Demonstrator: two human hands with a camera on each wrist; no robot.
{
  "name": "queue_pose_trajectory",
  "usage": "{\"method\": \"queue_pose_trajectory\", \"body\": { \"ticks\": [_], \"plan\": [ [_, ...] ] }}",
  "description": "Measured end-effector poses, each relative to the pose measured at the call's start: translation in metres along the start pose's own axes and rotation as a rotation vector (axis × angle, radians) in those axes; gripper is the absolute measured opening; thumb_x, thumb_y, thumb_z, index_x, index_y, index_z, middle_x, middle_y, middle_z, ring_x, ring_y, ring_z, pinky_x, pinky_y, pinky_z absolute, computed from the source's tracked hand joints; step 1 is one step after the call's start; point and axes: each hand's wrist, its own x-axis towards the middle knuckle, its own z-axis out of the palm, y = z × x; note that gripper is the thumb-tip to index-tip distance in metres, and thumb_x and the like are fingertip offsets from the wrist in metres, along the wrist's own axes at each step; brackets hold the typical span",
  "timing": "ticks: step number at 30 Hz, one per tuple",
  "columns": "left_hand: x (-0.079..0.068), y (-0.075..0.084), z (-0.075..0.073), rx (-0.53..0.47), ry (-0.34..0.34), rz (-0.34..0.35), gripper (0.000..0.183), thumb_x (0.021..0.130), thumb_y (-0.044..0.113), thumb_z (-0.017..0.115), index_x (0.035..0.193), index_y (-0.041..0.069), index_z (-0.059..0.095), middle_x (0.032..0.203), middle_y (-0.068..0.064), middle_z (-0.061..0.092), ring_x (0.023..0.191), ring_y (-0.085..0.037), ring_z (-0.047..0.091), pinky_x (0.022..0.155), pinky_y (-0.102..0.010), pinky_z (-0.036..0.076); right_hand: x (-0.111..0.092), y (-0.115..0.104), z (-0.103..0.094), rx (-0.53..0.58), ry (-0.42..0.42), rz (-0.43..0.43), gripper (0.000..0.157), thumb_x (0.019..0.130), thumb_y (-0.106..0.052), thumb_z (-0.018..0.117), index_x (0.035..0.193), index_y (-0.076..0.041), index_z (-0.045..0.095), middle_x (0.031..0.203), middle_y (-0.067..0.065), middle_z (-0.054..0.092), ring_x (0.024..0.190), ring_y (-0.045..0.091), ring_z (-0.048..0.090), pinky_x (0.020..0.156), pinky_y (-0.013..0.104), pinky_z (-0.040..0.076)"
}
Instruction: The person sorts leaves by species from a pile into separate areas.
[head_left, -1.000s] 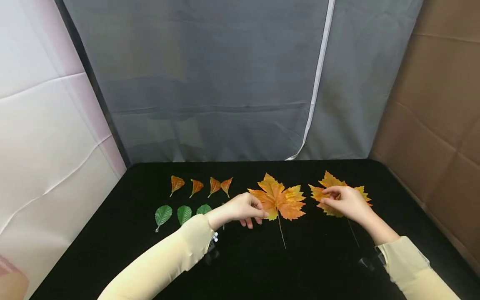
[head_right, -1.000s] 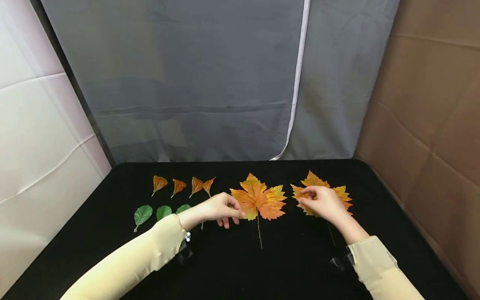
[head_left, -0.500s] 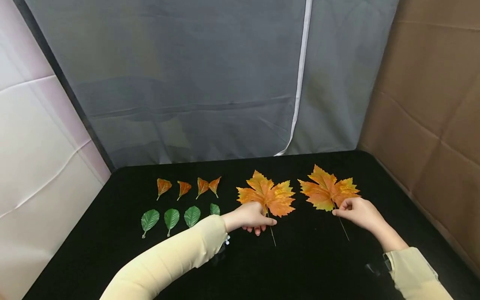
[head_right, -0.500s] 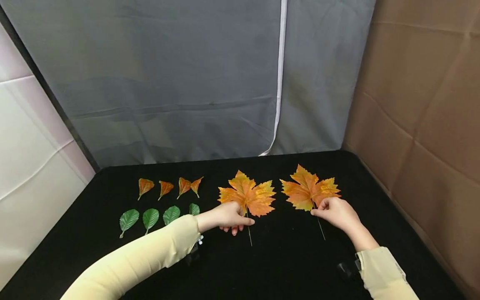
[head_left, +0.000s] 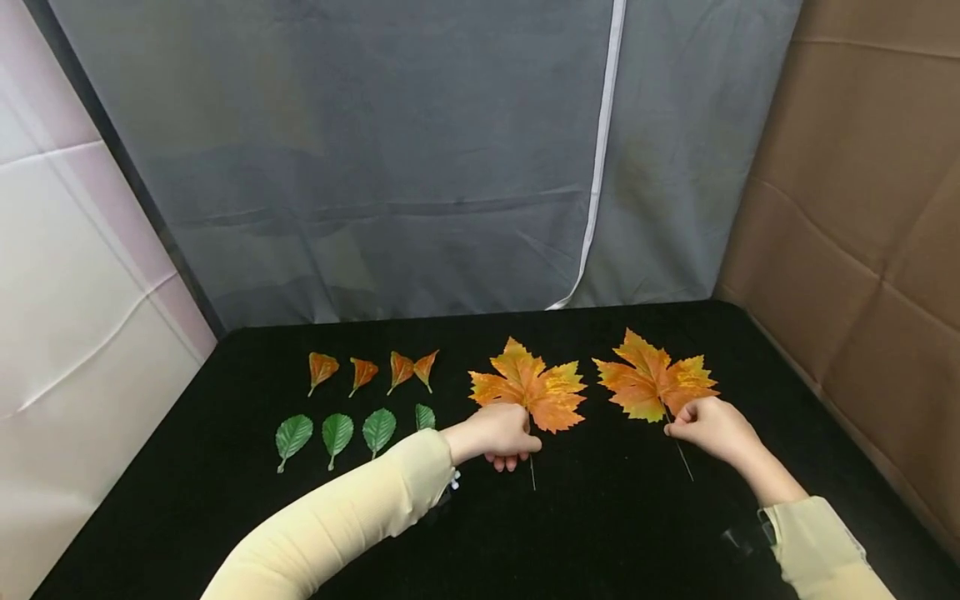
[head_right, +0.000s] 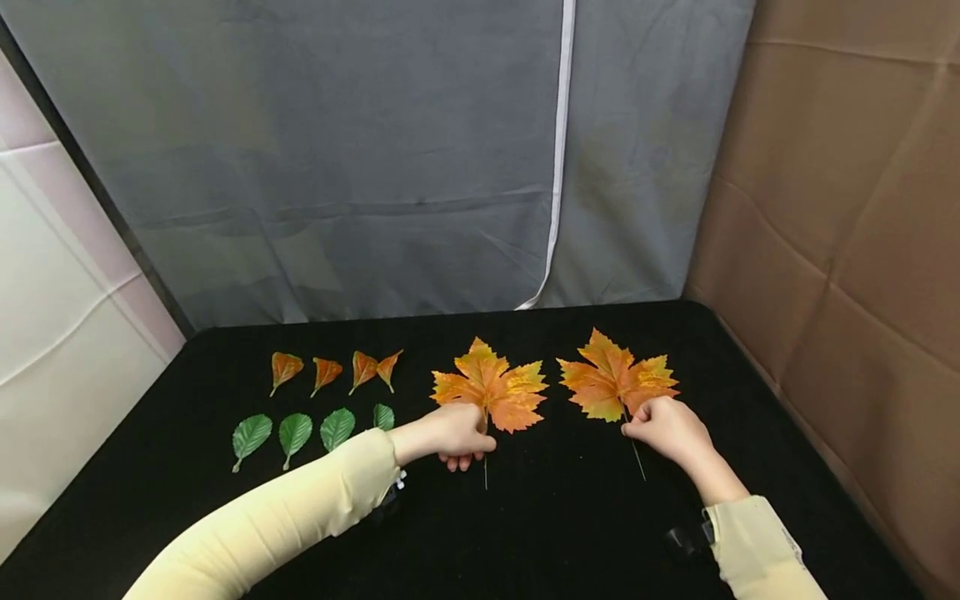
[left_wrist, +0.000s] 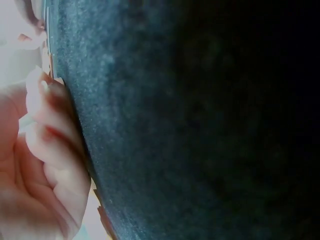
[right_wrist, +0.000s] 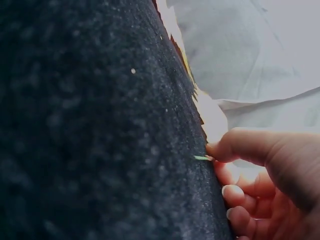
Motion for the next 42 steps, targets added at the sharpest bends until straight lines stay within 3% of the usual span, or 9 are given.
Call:
{"method": "queue_pose_trajectory", "body": {
  "ticks": [6, 10, 16, 19, 23, 27, 30, 37, 42],
  "plan": [
    [-0.012, -0.008, -0.008, -0.006, 0.071, 0.032, 0.034, 0.089, 0.024, 0.064, 0.056, 0.016, 0.065, 0.046, 0.005, 0.059, 0.039, -0.01, 0.058, 0.041, -0.025, 0.046, 0.003, 0.002, 0.0, 0.037, 0.04, -0.002, 0.035, 0.079, -0.021, 0.07, 0.054, -0.016, 0.047, 0.053, -0.009, 0.033, 0.048, 0.01, 0.032, 0.047, 0.026, 0.026],
    [-0.02, -0.02, -0.018, -0.051, 0.118, 0.028, 0.034, 0.089, 0.025, 0.064, 0.056, 0.015, 0.067, 0.046, 0.006, 0.06, 0.039, -0.01, 0.058, 0.041, -0.026, 0.047, 0.002, 0.005, -0.004, 0.079, 0.039, 0.05, 0.028, 0.08, -0.021, 0.069, 0.058, -0.014, 0.054, 0.052, -0.008, 0.044, 0.048, 0.01, 0.044, 0.049, 0.027, 0.034],
    [-0.025, -0.04, -0.021, -0.197, 0.14, 0.012, 0.031, 0.092, 0.029, 0.064, 0.066, 0.014, 0.07, 0.052, 0.005, 0.062, 0.042, -0.011, 0.058, 0.04, -0.027, 0.046, -0.001, 0.015, -0.009, 0.295, -0.024, 0.141, 0.015, 0.087, -0.016, 0.066, 0.078, -0.004, 0.062, 0.062, 0.0, 0.063, 0.051, 0.014, 0.056, 0.045, 0.028, 0.042],
    [-0.026, -0.046, -0.02, -0.237, 0.165, 0.011, 0.03, 0.093, 0.03, 0.064, 0.067, 0.014, 0.069, 0.055, 0.004, 0.063, 0.043, -0.011, 0.058, 0.04, -0.027, 0.046, 0.0, 0.02, -0.009, 0.418, -0.044, 0.126, 0.014, 0.089, -0.012, 0.065, 0.09, 0.001, 0.059, 0.07, 0.004, 0.067, 0.051, 0.013, 0.054, 0.042, 0.026, 0.04],
    [-0.029, -0.049, -0.022, -0.313, 0.184, 0.012, 0.027, 0.091, 0.029, 0.066, 0.071, 0.011, 0.069, 0.058, 0.002, 0.064, 0.043, -0.011, 0.058, 0.039, -0.026, 0.044, 0.002, 0.026, -0.008, 0.495, -0.068, 0.073, 0.019, 0.09, -0.009, 0.063, 0.102, 0.005, 0.058, 0.075, 0.006, 0.068, 0.052, 0.013, 0.053, 0.04, 0.027, 0.039],
    [-0.034, -0.048, -0.026, -0.476, 0.195, 0.018, 0.017, 0.088, 0.022, 0.071, 0.087, 0.005, 0.068, 0.063, -0.001, 0.066, 0.044, -0.01, 0.057, 0.038, -0.024, 0.041, 0.003, 0.031, -0.01, 0.54, -0.107, 0.045, 0.025, 0.092, -0.01, 0.061, 0.111, 0.008, 0.06, 0.078, 0.004, 0.069, 0.054, 0.012, 0.051, 0.043, 0.027, 0.04],
    [-0.034, -0.048, -0.028, -0.563, 0.224, 0.009, 0.025, 0.085, 0.018, 0.073, 0.1, 0.0, 0.063, 0.067, -0.003, 0.067, 0.045, -0.011, 0.057, 0.039, -0.023, 0.04, 0.002, 0.033, -0.012, 0.574, -0.131, 0.039, 0.029, 0.094, -0.013, 0.063, 0.113, 0.009, 0.062, 0.08, 0.003, 0.07, 0.055, 0.011, 0.051, 0.045, 0.026, 0.041],
    [-0.032, -0.05, -0.028, -0.534, 0.309, -0.02, 0.032, 0.086, 0.019, 0.073, 0.107, -0.001, 0.06, 0.069, -0.002, 0.067, 0.047, -0.015, 0.06, 0.039, -0.026, 0.043, 0.001, 0.035, -0.014, 0.613, -0.16, 0.053, 0.032, 0.095, -0.016, 0.062, 0.114, 0.01, 0.061, 0.083, 0.0, 0.07, 0.057, 0.01, 0.051, 0.048, 0.025, 0.043],
    [-0.031, -0.05, -0.027, -0.58, 0.256, 0.056, 0.031, 0.093, 0.016, 0.063, 0.119, 0.0, 0.059, 0.076, -0.005, 0.068, 0.054, -0.015, 0.061, 0.046, -0.027, 0.047, 0.001, 0.036, -0.014, 0.613, -0.166, 0.048, 0.032, 0.095, -0.016, 0.062, 0.114, 0.01, 0.061, 0.083, 0.0, 0.07, 0.057, 0.009, 0.051, 0.048, 0.025, 0.043]
  ]
}}
